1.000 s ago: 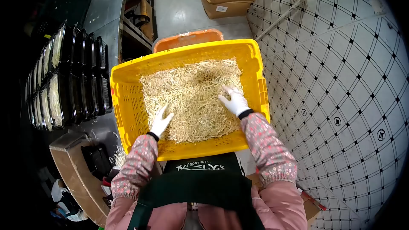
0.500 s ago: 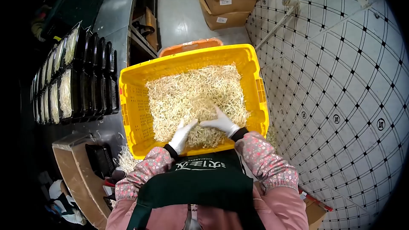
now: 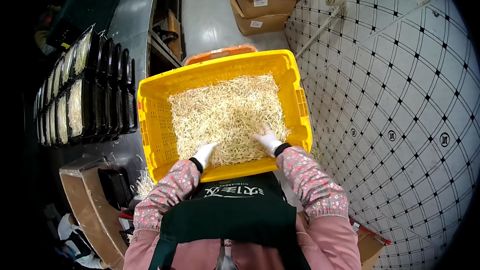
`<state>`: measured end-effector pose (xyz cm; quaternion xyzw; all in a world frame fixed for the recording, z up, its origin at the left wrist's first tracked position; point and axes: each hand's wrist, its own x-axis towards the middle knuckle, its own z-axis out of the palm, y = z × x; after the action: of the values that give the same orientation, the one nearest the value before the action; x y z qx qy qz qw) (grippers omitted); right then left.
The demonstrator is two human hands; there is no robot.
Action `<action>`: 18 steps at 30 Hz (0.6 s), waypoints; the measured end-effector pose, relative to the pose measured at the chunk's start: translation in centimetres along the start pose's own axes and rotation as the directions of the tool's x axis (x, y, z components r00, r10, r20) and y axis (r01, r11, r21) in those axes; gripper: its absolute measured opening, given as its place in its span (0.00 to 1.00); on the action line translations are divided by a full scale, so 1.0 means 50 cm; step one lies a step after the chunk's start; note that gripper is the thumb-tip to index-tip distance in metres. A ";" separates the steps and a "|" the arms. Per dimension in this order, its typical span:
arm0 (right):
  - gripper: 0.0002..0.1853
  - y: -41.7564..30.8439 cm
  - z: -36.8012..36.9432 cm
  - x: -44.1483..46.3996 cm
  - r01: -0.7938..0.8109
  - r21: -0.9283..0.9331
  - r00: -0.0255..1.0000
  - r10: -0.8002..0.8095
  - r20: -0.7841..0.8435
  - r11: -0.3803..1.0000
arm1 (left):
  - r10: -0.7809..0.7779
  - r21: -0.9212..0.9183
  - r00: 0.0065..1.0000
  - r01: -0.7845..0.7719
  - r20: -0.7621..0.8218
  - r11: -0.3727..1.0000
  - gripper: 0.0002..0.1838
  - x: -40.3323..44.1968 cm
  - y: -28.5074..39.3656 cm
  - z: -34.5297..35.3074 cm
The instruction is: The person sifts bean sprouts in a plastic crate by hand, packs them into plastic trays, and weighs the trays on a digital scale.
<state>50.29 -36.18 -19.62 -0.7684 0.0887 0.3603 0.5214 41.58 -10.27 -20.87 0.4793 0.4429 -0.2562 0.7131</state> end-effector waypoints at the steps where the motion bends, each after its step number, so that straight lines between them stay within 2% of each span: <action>1: 0.48 0.002 0.038 0.000 0.055 0.113 0.995 -0.064 0.073 0.992 | 0.107 0.183 0.994 -0.100 -0.026 0.978 0.37 0.069 -0.047 -0.003; 3: 0.48 -0.032 0.086 -0.011 0.045 0.006 0.974 -0.045 0.220 0.999 | -0.044 -0.035 0.998 0.046 0.053 0.998 0.36 -0.039 0.019 0.081; 4: 0.48 -0.044 0.102 -0.017 0.187 -0.024 0.965 -0.179 0.193 0.982 | 0.169 -0.150 0.979 -0.152 0.110 0.977 0.32 -0.054 0.011 0.103; 5: 0.49 -0.052 0.111 -0.029 0.319 -0.055 0.937 -0.306 0.169 0.946 | 0.229 -0.212 0.973 -0.218 0.027 0.952 0.28 -0.020 -0.034 0.105; 6: 0.49 -0.139 0.075 -0.076 0.339 -0.199 0.929 -0.293 0.226 0.920 | 0.192 -0.287 0.971 -0.144 0.144 0.947 0.30 -0.057 -0.015 0.107; 7: 0.49 -0.159 0.044 -0.067 0.388 -0.191 0.897 -0.322 0.303 0.902 | 0.161 -0.352 0.952 -0.061 0.262 0.934 0.32 -0.125 0.026 0.113; 8: 0.48 -0.180 0.014 -0.061 0.362 -0.142 0.888 -0.294 0.355 0.922 | 0.057 -0.252 0.944 0.028 0.324 0.967 0.40 -0.184 0.068 0.116; 9: 0.47 -0.197 -0.015 -0.053 0.334 -0.095 0.873 -0.270 0.405 0.938 | -0.043 -0.110 0.960 0.076 0.276 0.991 0.47 -0.163 0.054 0.094; 11: 0.42 -0.202 -0.072 -0.022 0.195 -0.191 0.902 -0.100 0.419 0.962 | -0.075 0.031 0.958 0.070 0.277 0.997 0.42 -0.130 0.058 0.034; 12: 0.39 -0.177 -0.093 0.008 0.129 -0.213 0.953 -0.062 0.297 0.968 | -0.091 -0.036 0.959 0.104 0.269 0.994 0.49 -0.108 0.062 0.009; 13: 0.38 -0.183 -0.108 0.021 -0.147 -0.050 0.965 0.154 0.210 0.988 | -0.123 -0.094 0.970 0.146 0.211 0.985 0.52 -0.062 0.041 -0.012; 15: 0.39 -0.040 -0.111 0.131 0.100 -0.052 0.993 -0.104 -0.063 0.994 | -0.069 -0.067 0.987 0.079 0.142 0.995 0.51 -0.018 0.022 -0.014; 17: 0.39 -0.057 -0.088 0.137 0.012 -0.488 0.969 -0.131 -0.211 0.873 | -0.035 -0.028 0.994 0.038 0.102 0.999 0.50 -0.020 0.024 0.024; 18: 0.39 -0.020 -0.057 0.156 0.066 -0.499 0.927 -0.238 -0.291 0.864 | -0.035 -0.012 0.996 0.036 0.079 0.999 0.49 -0.029 0.028 0.049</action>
<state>57.77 -36.34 -23.36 -0.9289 0.0242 0.1886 0.3179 42.92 -12.02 -18.60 0.4561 0.4246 -0.2843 0.7286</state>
